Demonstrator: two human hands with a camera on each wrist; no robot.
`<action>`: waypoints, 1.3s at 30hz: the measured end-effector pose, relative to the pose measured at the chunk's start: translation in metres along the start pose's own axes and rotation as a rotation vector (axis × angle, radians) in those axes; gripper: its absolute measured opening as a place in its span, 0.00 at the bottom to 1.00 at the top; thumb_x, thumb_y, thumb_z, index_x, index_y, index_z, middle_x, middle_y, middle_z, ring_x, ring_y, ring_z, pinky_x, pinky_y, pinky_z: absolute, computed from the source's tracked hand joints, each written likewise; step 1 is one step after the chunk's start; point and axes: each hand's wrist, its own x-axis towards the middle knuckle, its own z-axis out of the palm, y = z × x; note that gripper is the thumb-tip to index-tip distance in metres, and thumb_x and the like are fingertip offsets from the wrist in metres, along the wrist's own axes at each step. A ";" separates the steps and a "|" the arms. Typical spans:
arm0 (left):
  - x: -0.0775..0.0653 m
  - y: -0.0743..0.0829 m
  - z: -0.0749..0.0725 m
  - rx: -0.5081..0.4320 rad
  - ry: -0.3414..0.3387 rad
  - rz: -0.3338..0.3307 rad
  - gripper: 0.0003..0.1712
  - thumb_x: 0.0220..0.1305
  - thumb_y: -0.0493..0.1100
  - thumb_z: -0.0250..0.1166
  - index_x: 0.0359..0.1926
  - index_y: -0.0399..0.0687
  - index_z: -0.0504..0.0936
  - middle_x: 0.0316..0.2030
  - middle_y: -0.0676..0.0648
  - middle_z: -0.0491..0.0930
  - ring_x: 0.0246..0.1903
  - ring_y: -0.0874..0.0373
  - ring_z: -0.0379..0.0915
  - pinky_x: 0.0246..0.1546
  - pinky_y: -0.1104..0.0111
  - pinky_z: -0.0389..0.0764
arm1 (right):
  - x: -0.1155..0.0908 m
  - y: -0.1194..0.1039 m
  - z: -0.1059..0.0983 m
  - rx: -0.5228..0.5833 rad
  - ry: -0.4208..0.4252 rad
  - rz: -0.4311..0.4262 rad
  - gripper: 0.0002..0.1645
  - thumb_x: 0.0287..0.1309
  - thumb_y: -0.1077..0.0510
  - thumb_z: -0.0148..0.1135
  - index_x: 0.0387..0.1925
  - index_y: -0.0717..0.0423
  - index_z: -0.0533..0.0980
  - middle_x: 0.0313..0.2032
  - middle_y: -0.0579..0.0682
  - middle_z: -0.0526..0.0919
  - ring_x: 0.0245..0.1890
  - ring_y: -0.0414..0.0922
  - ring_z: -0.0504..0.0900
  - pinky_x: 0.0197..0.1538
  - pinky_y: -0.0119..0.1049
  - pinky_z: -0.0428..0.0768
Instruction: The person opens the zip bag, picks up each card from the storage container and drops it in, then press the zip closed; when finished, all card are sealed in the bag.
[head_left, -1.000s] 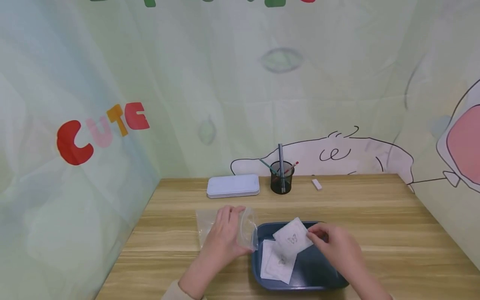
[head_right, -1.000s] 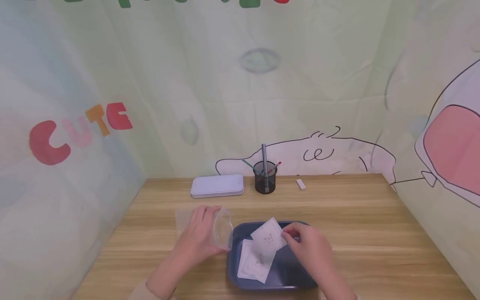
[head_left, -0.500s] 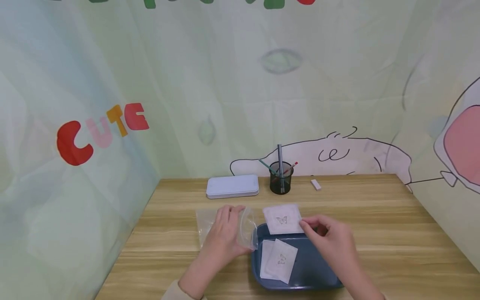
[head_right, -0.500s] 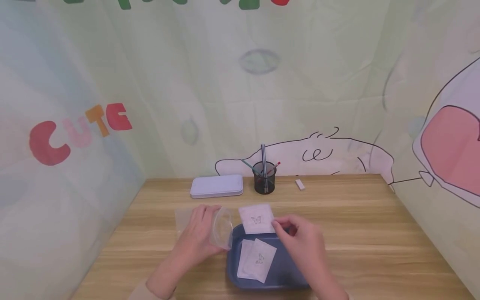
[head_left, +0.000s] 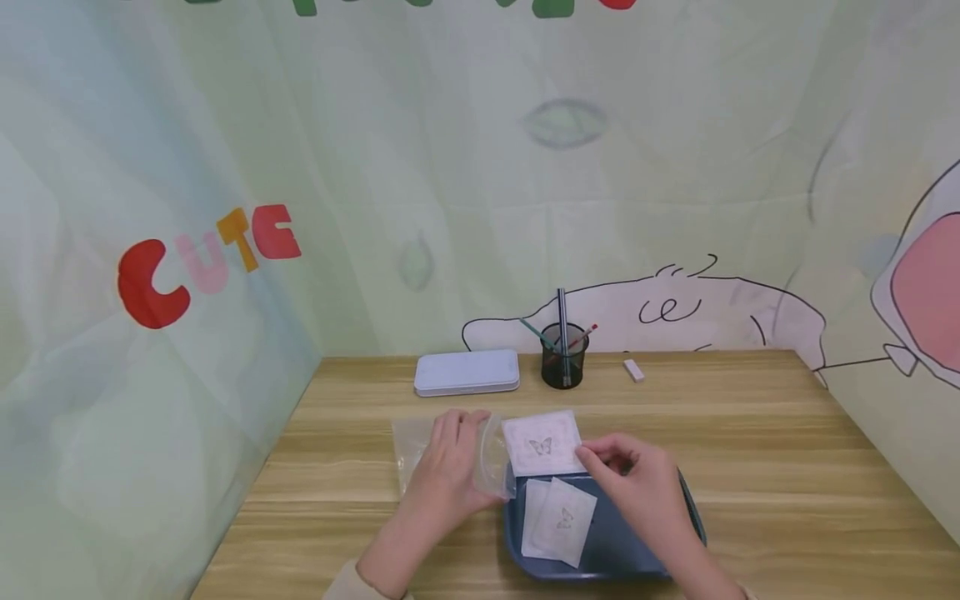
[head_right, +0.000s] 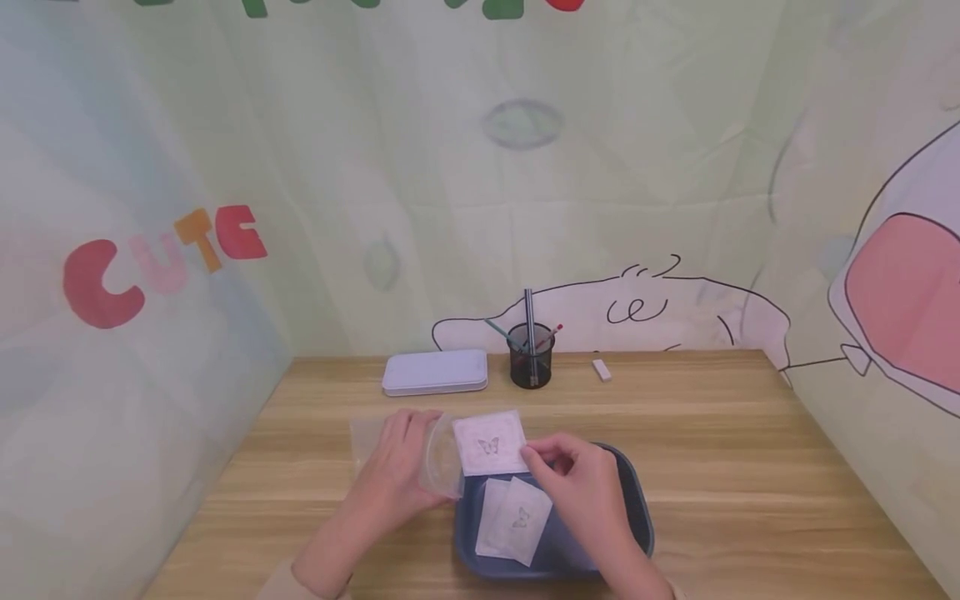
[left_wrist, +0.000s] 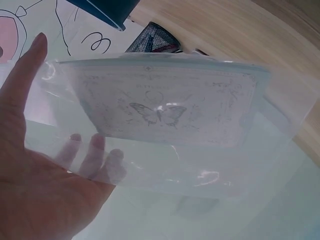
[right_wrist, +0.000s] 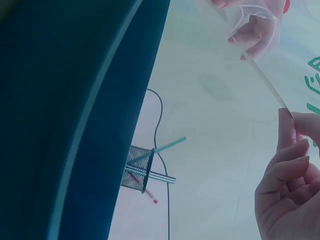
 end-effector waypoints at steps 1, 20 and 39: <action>0.000 0.000 0.000 0.001 0.003 0.001 0.63 0.22 0.57 0.84 0.62 0.39 0.66 0.48 0.44 0.66 0.51 0.50 0.61 0.53 0.61 0.74 | 0.000 -0.001 0.001 0.006 -0.001 0.006 0.03 0.51 0.55 0.73 0.29 0.47 0.85 0.22 0.40 0.81 0.22 0.44 0.73 0.22 0.29 0.72; 0.001 -0.003 0.004 0.031 0.066 0.046 0.63 0.17 0.55 0.85 0.59 0.38 0.68 0.47 0.43 0.67 0.49 0.49 0.63 0.53 0.61 0.74 | 0.000 0.003 0.008 0.073 -0.054 0.138 0.04 0.52 0.55 0.72 0.29 0.49 0.85 0.23 0.43 0.82 0.23 0.45 0.75 0.23 0.30 0.72; 0.003 0.003 0.002 0.000 0.025 0.040 0.62 0.19 0.55 0.85 0.60 0.38 0.68 0.47 0.43 0.67 0.49 0.50 0.62 0.52 0.63 0.74 | -0.001 0.008 0.024 0.186 -0.149 0.177 0.06 0.52 0.51 0.72 0.31 0.47 0.86 0.23 0.49 0.83 0.22 0.44 0.75 0.22 0.29 0.71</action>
